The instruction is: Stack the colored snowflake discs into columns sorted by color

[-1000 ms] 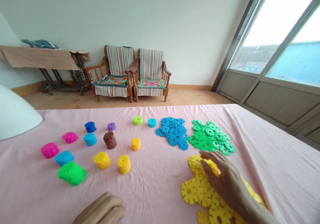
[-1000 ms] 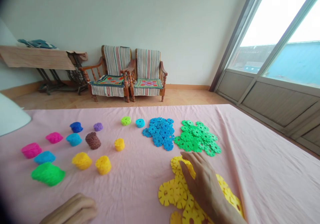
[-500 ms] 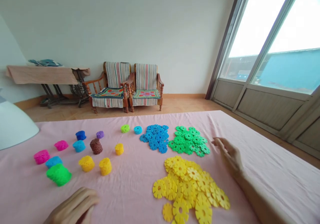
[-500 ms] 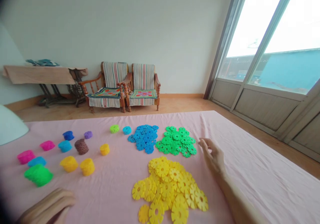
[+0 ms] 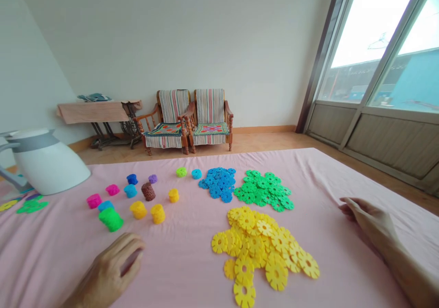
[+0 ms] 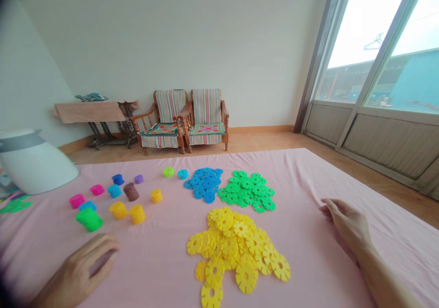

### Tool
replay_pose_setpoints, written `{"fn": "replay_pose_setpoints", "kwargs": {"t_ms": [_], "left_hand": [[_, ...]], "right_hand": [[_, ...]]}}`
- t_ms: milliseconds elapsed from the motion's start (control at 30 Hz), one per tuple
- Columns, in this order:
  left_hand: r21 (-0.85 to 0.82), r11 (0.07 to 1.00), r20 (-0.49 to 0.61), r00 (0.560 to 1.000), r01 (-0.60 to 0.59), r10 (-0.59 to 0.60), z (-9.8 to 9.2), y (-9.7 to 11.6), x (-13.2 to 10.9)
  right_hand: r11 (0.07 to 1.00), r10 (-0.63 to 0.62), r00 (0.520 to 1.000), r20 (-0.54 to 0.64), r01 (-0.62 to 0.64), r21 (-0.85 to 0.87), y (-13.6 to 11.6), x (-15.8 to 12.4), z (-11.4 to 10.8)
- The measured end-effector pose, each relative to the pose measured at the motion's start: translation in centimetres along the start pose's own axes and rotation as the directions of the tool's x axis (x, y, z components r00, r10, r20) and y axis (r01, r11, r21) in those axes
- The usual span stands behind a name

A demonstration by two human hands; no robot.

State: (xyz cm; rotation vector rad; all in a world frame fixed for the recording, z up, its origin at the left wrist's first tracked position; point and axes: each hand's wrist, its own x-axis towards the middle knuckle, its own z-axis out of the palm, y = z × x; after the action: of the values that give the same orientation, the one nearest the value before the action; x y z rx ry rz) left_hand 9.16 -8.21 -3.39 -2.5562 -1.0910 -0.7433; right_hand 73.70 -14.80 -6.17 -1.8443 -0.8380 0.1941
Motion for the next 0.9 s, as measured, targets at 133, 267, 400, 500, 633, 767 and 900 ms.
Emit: {"fn": "replay_pose_setpoints", "kwargs": {"t_ms": [133,267,400,500,633,767,900], "left_hand": [[-0.044,0.998,0.012,0.999,0.052,-0.052,-0.4,1.0,0.6],[-0.078,0.995,0.026,0.997,0.068,-0.066,-0.6,1.7,1.0],[-0.067,0.995,0.089,0.994,0.068,-0.062,-1.1,2.1,0.9],[-0.053,0.996,0.104,0.992,0.076,-0.07,-1.3,2.3,0.9],[-0.046,0.99,0.148,0.981,0.131,-0.123,-1.2,3.6,1.9],[-0.23,0.955,0.188,0.972,0.186,-0.143,-0.4,7.2,4.7],[-0.392,0.891,0.283,0.952,0.228,-0.119,1.1,11.4,7.8]], "right_hand": [[0.943,-0.115,0.99,-0.079,0.084,-0.323,-0.7,0.3,-1.2],[0.913,-0.267,0.963,0.042,0.266,-0.308,-4.6,-1.5,1.1],[0.841,-0.469,0.796,0.382,0.535,-0.084,-8.9,-6.3,5.5],[0.779,-0.539,0.641,0.546,0.627,0.034,-10.9,-9.8,8.5],[0.672,-0.642,0.529,0.555,0.736,0.076,-12.7,-12.7,11.4],[0.593,-0.691,0.458,0.559,0.802,0.075,-15.3,-14.4,13.2],[0.545,-0.653,0.357,0.669,0.834,0.087,-17.5,-15.5,14.4]]}}
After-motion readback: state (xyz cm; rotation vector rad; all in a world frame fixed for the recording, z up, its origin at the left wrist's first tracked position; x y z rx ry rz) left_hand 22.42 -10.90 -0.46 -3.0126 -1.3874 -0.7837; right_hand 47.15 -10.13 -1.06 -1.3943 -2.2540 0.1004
